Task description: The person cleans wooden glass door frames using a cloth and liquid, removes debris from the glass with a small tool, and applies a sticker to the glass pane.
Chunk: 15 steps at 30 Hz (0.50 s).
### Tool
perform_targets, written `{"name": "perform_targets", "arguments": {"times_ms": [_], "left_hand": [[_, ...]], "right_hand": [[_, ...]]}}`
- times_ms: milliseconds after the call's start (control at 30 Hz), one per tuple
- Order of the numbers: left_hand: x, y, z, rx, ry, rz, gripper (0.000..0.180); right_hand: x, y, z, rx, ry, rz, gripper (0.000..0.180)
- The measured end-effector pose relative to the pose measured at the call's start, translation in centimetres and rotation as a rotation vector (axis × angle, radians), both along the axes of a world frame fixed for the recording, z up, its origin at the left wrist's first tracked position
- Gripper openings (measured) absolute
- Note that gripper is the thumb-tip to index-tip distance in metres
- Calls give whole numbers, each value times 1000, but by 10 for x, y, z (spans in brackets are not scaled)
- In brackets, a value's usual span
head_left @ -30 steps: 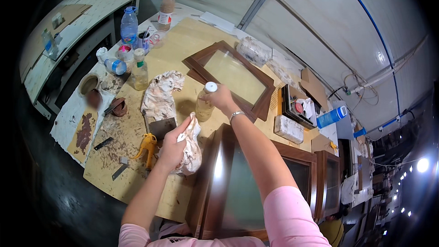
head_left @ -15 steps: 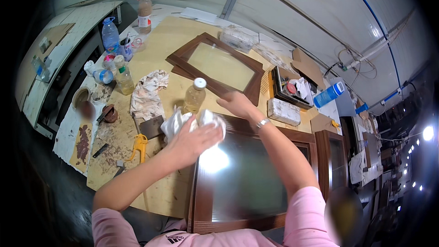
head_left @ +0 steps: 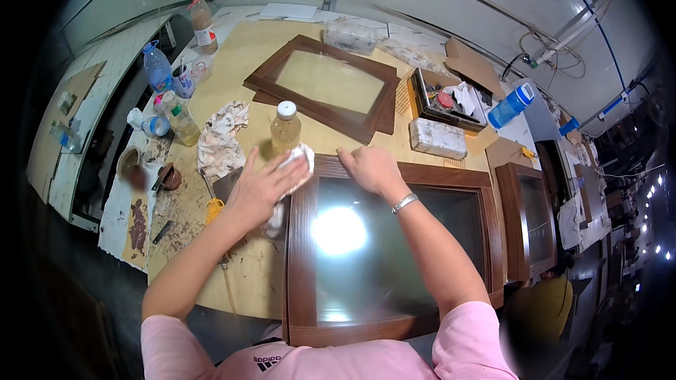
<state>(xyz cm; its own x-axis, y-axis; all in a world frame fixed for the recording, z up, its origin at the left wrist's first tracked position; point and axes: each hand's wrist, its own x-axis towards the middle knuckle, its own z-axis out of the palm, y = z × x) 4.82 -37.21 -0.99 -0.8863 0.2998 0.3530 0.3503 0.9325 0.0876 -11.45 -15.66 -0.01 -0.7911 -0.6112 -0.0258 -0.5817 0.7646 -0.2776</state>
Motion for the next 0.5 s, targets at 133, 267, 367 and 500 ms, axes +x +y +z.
{"name": "perform_targets", "arguments": {"times_ms": [133, 267, 367, 500], "left_hand": [[55, 28, 6, -27, -189, -211, 67], [73, 26, 0, -50, -84, -239, 63], [28, 4, -8, -57, 46, 3, 69], [63, 28, 2, -13, -108, -201, 68]], "right_hand": [[1, 8, -2, -32, 31, -13, 67], [3, 6, -6, -63, 4, -38, 67], [-3, 2, -5, -38, -24, -36, 66], [-4, 9, -2, -32, 1, -54, 67]]}}
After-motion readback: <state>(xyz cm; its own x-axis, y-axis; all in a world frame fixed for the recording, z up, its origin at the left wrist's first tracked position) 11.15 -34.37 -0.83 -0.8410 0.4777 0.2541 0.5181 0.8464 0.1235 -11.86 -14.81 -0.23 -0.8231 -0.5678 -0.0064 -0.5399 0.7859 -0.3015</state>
